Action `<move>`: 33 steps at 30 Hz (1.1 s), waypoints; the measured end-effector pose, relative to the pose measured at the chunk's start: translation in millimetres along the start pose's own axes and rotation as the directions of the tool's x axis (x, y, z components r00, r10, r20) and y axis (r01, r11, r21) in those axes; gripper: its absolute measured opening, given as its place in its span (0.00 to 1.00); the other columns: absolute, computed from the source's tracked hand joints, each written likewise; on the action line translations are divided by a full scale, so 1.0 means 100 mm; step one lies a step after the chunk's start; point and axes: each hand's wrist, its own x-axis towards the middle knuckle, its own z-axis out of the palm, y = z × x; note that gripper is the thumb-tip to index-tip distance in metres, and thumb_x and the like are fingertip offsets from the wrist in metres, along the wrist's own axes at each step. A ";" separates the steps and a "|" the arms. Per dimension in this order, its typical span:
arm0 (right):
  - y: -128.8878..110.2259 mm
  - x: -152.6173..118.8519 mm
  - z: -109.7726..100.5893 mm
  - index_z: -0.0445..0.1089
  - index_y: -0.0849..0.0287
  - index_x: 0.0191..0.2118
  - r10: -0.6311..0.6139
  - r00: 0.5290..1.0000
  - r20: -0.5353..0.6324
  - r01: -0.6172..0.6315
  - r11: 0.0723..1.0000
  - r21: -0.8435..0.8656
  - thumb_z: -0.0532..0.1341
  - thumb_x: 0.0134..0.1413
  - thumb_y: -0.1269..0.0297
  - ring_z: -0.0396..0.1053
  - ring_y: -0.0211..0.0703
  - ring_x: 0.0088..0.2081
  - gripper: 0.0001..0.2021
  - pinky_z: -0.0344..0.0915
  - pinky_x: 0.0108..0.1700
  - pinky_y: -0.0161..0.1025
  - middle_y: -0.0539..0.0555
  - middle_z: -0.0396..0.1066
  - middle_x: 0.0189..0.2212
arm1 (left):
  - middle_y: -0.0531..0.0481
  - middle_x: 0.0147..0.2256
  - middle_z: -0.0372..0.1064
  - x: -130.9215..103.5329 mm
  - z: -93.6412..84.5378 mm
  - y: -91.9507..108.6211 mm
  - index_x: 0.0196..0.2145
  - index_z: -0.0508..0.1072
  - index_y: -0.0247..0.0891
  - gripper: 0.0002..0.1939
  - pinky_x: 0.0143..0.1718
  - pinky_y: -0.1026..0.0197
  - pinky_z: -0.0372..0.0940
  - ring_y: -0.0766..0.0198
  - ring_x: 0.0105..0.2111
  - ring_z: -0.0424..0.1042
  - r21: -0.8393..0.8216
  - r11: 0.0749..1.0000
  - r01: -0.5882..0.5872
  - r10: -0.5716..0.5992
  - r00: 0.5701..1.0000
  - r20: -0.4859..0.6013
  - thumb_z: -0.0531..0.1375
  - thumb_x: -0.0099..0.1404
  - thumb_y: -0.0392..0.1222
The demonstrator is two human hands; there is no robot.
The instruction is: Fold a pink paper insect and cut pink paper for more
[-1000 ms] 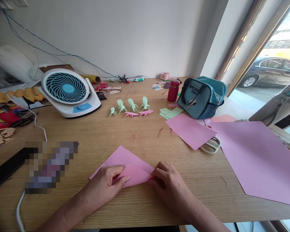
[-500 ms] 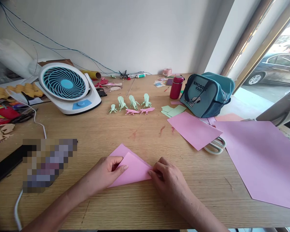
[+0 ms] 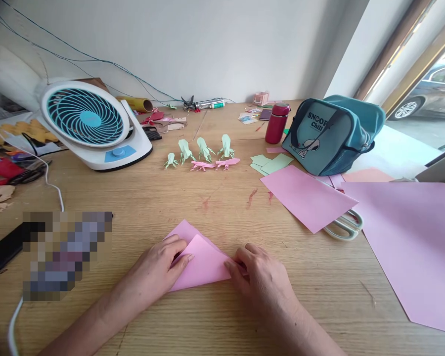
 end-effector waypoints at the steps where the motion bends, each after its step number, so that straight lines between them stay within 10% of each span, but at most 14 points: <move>1: 0.00 0.00 0.00 0.62 0.54 0.26 -0.001 1.000 -0.009 0.001 1.000 -0.002 0.55 0.63 0.57 0.68 0.40 0.27 0.14 0.57 0.27 0.35 0.49 0.68 0.25 | 0.47 0.33 0.67 0.01 0.00 0.01 0.26 0.63 0.40 0.10 0.36 0.56 0.58 0.56 0.35 0.69 0.017 1.000 0.005 -0.005 1.000 0.009 0.52 0.67 0.39; 14: -0.01 -0.10 -0.01 0.66 0.53 0.42 -0.127 0.985 -0.117 0.132 0.991 0.030 0.54 0.65 0.63 0.68 0.43 0.34 0.06 0.66 0.33 0.39 0.53 0.67 0.35 | 0.49 0.35 0.68 0.05 -0.03 0.07 0.29 0.66 0.39 0.10 0.34 0.57 0.60 0.58 0.34 0.70 0.177 0.984 0.026 -0.035 0.998 0.047 0.51 0.69 0.36; 21: -0.01 -0.17 -0.02 0.70 0.59 0.48 -0.408 0.888 -0.212 0.398 0.913 -0.092 0.55 0.62 0.74 0.65 0.45 0.35 0.12 0.62 0.36 0.43 0.59 0.71 0.39 | 0.49 0.34 0.67 0.06 -0.02 0.05 0.29 0.66 0.39 0.09 0.34 0.58 0.60 0.58 0.33 0.70 0.151 0.988 0.019 -0.026 0.999 0.040 0.52 0.69 0.37; 33: 0.02 -0.14 0.07 0.72 0.64 0.46 -0.537 0.812 -0.227 0.500 0.842 -0.203 0.56 0.61 0.73 0.67 0.46 0.34 0.11 0.57 0.36 0.43 0.58 0.76 0.38 | 0.49 0.34 0.67 0.11 -0.01 0.04 0.29 0.65 0.39 0.09 0.35 0.57 0.60 0.57 0.34 0.70 0.128 0.991 0.033 -0.040 0.998 0.051 0.51 0.68 0.36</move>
